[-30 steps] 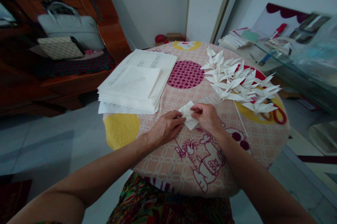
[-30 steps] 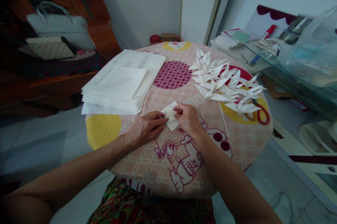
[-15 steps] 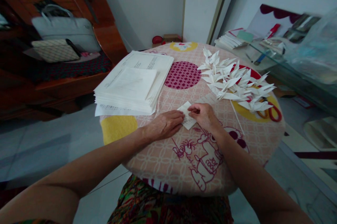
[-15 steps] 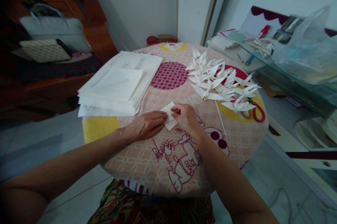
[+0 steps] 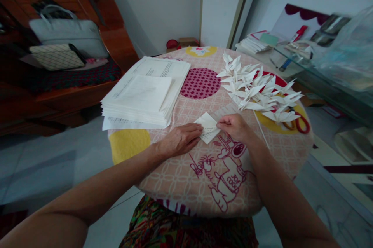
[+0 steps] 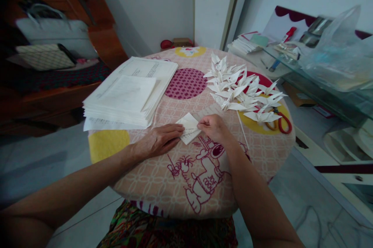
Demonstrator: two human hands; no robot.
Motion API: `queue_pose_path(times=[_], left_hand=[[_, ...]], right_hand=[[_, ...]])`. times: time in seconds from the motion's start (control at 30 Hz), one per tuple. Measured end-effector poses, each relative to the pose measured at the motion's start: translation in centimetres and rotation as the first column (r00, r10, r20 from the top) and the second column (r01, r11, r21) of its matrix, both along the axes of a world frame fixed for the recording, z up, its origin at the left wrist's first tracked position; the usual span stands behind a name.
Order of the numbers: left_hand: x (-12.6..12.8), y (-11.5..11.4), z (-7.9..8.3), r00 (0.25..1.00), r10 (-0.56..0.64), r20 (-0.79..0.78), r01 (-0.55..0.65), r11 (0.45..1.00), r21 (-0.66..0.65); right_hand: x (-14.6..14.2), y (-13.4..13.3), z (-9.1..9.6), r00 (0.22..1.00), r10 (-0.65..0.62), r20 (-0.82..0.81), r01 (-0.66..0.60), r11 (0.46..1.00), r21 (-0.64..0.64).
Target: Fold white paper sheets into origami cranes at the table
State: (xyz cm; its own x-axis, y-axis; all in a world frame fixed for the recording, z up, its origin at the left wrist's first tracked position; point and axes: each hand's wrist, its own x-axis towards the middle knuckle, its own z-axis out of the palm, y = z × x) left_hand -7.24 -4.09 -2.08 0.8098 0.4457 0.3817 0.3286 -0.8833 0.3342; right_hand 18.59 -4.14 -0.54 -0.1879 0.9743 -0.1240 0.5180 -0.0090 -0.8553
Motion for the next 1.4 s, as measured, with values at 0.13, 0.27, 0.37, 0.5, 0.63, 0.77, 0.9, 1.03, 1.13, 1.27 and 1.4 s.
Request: queue_pose_path(times=[0.13, 0.27, 0.37, 0.5, 0.63, 0.77, 0.9, 1.03, 1.13, 1.27, 1.4], left_hand=[[0.0, 0.1, -0.1, 1.0, 0.005, -0.007, -0.005, 1.0, 0.016], [-0.1, 0.2, -0.3, 1.0, -0.016, 0.006, 0.016, 0.999, 0.046], [-0.1, 0.4, -0.4, 0.999, -0.029, 0.018, 0.028, 0.998, 0.064], [0.0, 0.4, -0.3, 0.999, -0.03, 0.015, 0.029, 0.997, 0.065], [0.0, 0.3, -0.2, 0.999, -0.034, 0.014, 0.033, 0.998, 0.06], [0.0, 0.3, -0.2, 1.0, -0.025, 0.01, 0.025, 0.998, 0.06], [0.0, 0.3, 0.0, 1.0, -0.025, -0.006, 0.026, 0.998, 0.057], [0.2, 0.2, 0.3, 0.998, 0.001, -0.066, 0.004, 0.998, 0.068], [0.6, 0.0, 0.7, 0.987, 0.038, -0.157, -0.022, 0.994, 0.104], [1.5, -0.2, 1.4, 0.937, 0.08, -0.339, -0.03, 0.988, 0.15], [2.6, -0.2, 2.0, 0.889, 0.142, -0.435, -0.044, 0.973, 0.226]], right_hand=[[0.1, 0.1, 0.1, 1.0, 0.024, -0.02, -0.026, 0.996, -0.086], [0.8, 0.1, 0.5, 0.995, 0.093, 0.043, -0.087, 0.989, -0.116], [0.9, 0.2, 0.7, 0.973, 0.137, 0.185, -0.129, 0.99, -0.055], [0.8, 0.2, 0.9, 0.917, 0.179, 0.356, -0.207, 0.977, 0.042], [0.9, 0.2, 1.2, 0.903, 0.189, 0.387, -0.228, 0.972, 0.056], [0.7, 0.3, 1.2, 0.927, 0.149, 0.345, -0.164, 0.986, 0.015], [0.3, 0.3, 1.1, 0.914, 0.114, 0.389, -0.132, 0.991, 0.018], [-0.1, 0.3, 1.1, 0.87, 0.117, 0.48, -0.154, 0.987, 0.039], [-0.3, 0.1, 1.3, 0.824, 0.12, 0.553, -0.184, 0.981, 0.062], [-0.5, -0.1, 1.4, 0.784, 0.098, 0.613, -0.189, 0.978, 0.085], [-0.7, -0.2, 1.4, 0.797, 0.074, 0.599, -0.165, 0.981, 0.099]])
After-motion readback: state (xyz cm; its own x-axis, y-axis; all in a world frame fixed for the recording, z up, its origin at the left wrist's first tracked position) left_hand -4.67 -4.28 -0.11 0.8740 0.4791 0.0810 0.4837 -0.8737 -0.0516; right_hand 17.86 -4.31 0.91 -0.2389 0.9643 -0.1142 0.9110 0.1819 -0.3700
